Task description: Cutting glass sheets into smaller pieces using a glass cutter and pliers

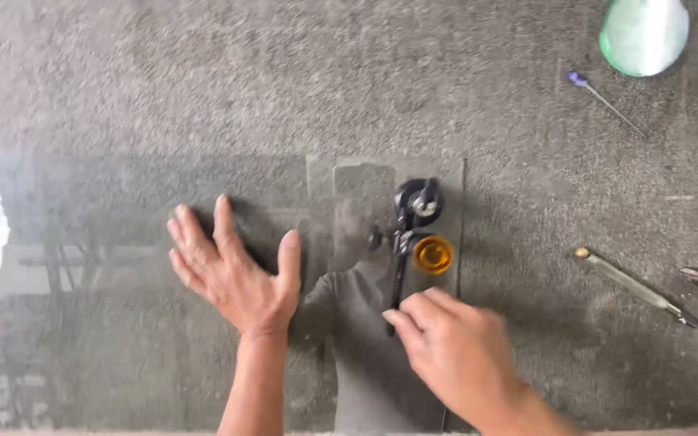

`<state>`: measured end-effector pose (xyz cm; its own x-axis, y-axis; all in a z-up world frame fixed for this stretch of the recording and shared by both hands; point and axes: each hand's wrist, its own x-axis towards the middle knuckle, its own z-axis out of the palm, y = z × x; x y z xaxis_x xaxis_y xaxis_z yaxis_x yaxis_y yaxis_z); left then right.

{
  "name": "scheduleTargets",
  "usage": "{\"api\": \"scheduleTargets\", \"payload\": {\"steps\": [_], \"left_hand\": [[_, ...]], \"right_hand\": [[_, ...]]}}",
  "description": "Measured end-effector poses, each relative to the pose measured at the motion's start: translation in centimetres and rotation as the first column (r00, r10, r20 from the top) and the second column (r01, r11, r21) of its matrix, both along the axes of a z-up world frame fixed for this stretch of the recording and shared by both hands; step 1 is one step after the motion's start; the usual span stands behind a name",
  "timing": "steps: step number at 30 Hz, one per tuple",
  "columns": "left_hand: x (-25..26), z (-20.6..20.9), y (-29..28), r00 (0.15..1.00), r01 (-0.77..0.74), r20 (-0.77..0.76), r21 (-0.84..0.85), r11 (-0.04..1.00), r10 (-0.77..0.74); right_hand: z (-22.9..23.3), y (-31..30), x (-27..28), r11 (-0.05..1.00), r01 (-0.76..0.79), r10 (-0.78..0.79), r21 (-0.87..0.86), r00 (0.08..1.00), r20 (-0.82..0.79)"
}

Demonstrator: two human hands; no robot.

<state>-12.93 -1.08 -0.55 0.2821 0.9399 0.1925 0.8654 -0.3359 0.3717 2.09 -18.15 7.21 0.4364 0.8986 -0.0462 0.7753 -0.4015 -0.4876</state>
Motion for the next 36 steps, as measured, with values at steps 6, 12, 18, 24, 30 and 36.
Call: {"api": "scheduleTargets", "payload": {"steps": [6, 12, 18, 24, 30, 36], "left_hand": [[-0.4, 0.4, -0.1, 0.997, -0.058, 0.051, -0.09, 0.994, 0.062], [-0.2, 0.1, 0.2, 0.989, -0.091, 0.108, -0.085, 0.992, 0.1], [-0.4, 0.2, 0.1, 0.989, -0.09, 0.105, -0.108, 0.99, 0.101], [-0.3, 0.5, 0.2, 0.99, -0.072, 0.108, -0.12, 0.99, 0.086], [-0.8, 0.3, 0.1, 0.989, -0.091, 0.105, -0.142, 0.986, 0.106], [-0.5, 0.4, 0.0, 0.984, -0.096, 0.133, -0.141, 0.985, 0.115]], "right_hand": [[4.1, 5.5, 6.6, 0.833, -0.541, 0.551, -0.113, 0.793, 0.26], [2.7, 12.7, 6.7, 0.499, -0.728, 0.866, -0.47, 0.43, 0.254], [0.5, 14.2, 4.3, 0.308, -0.792, 0.913, -0.528, 0.091, 0.398], [0.4, 15.7, 4.3, 0.299, -0.775, 0.885, -0.556, 0.008, 0.466], [1.3, 15.8, 5.0, 0.215, -0.789, 0.97, -0.575, 0.104, 0.22], [0.1, 14.8, 4.3, 0.209, -0.776, 0.932, -0.595, -0.027, 0.362]]}}
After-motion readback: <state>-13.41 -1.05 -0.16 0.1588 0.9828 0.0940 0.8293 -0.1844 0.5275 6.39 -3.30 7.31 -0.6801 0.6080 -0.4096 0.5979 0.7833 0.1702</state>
